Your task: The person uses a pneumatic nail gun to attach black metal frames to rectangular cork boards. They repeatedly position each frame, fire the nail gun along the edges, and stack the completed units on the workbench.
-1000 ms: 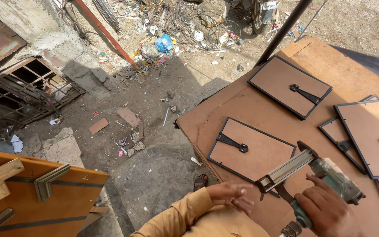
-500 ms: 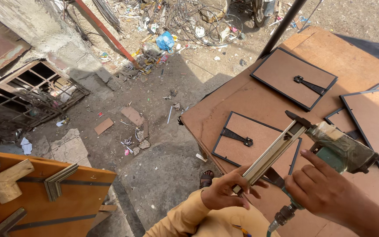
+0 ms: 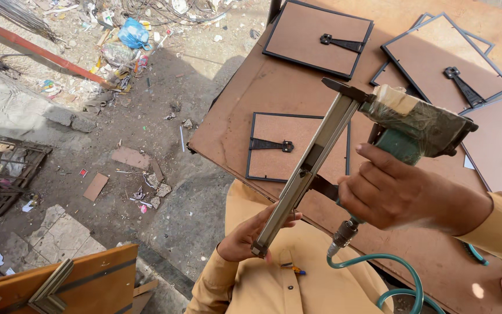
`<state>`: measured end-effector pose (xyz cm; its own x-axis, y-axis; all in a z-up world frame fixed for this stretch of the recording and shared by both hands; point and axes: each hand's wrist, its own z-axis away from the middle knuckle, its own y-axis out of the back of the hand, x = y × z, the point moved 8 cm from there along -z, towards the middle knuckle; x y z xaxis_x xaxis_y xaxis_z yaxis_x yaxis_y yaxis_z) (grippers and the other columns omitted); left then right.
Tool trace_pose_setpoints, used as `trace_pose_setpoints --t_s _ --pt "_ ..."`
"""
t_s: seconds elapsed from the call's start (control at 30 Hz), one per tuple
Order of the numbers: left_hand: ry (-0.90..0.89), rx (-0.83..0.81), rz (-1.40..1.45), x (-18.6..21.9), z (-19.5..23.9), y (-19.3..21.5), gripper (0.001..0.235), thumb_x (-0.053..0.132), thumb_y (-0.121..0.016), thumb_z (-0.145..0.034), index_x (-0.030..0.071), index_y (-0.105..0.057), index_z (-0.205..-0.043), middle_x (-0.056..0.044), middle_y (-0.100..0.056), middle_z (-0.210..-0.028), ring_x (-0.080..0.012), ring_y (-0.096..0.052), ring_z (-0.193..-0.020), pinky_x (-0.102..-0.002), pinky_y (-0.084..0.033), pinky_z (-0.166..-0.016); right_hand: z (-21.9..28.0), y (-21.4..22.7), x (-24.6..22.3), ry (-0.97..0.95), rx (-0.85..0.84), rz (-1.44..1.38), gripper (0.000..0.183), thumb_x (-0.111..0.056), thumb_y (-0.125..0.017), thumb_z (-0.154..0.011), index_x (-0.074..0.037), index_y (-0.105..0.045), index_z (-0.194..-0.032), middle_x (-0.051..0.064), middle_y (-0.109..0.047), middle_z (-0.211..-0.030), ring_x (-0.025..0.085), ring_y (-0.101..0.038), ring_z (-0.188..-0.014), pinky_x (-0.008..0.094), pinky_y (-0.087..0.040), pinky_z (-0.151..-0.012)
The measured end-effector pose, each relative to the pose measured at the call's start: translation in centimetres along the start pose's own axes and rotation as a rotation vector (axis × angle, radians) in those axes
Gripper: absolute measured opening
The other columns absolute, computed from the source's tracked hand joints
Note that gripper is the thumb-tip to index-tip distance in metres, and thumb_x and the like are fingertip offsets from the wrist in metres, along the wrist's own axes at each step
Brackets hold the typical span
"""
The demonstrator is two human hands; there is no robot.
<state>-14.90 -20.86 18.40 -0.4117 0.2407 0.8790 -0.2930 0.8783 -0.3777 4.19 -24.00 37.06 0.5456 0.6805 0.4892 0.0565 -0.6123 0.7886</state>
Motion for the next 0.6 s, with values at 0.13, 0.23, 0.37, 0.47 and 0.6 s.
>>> trace_pose_setpoints --t_s 0.13,0.23,0.37,0.47,0.6 --pt "0.065 -0.001 0.04 -0.6 0.3 0.4 0.106 0.028 -0.086 -0.088 -0.001 -0.024 -0.17 -0.024 -0.04 -0.169 -0.0406 -0.041 -0.154 -0.055 -0.032 -0.132 0.2 -0.7 -0.2 0.0 -0.019 -0.019 0.005 -0.003 -0.067 -0.083 -0.004 -0.065 -0.088 0.002 -0.053 -0.065 0.019 -0.062 -0.069 0.049 -0.051 -0.102" --pt "0.026 -0.003 0.164 -0.3 0.3 0.5 0.109 0.028 -0.086 -0.087 0.004 -0.018 -0.168 -0.022 -0.039 -0.168 -0.0407 -0.04 -0.158 -0.056 -0.031 -0.135 0.3 -0.9 -0.1 -0.01 -0.021 -0.048 0.005 -0.003 -0.069 -0.082 -0.004 -0.066 -0.087 0.001 -0.052 -0.063 0.019 -0.062 -0.067 0.053 -0.05 -0.104" --pt "-0.045 0.003 0.178 0.3 -0.8 0.3 0.107 0.028 -0.085 -0.088 0.006 -0.018 -0.168 -0.021 -0.039 -0.168 -0.041 -0.042 -0.156 -0.054 -0.034 -0.13 -0.2 -1.1 -0.6 0.001 -0.043 -0.045 0.006 0.0 -0.07 -0.081 -0.003 -0.068 -0.086 0.002 -0.053 -0.06 0.018 -0.063 -0.064 0.057 -0.048 -0.107" --pt "-0.078 0.077 0.215 0.5 -2.9 -0.1 0.106 0.026 -0.086 -0.089 0.008 -0.016 -0.167 -0.022 -0.039 -0.165 -0.0423 -0.044 -0.153 -0.053 -0.039 -0.126 -0.9 -1.0 -1.8 0.027 0.005 -0.099 0.004 -0.004 -0.071 -0.086 -0.003 -0.066 -0.086 0.003 -0.055 -0.062 0.018 -0.063 -0.065 0.06 -0.047 -0.107" --pt "-0.137 0.095 0.342 1.8 -4.6 -2.0 0.105 0.032 -0.083 -0.091 0.008 -0.016 -0.168 -0.019 -0.045 -0.161 -0.0394 -0.049 -0.149 -0.049 -0.043 -0.123 -1.4 -0.8 -4.1 -0.005 0.014 -0.324 0.006 -0.006 -0.069 -0.085 -0.001 -0.065 -0.088 0.004 -0.058 -0.068 0.019 -0.064 -0.069 0.058 -0.048 -0.107"
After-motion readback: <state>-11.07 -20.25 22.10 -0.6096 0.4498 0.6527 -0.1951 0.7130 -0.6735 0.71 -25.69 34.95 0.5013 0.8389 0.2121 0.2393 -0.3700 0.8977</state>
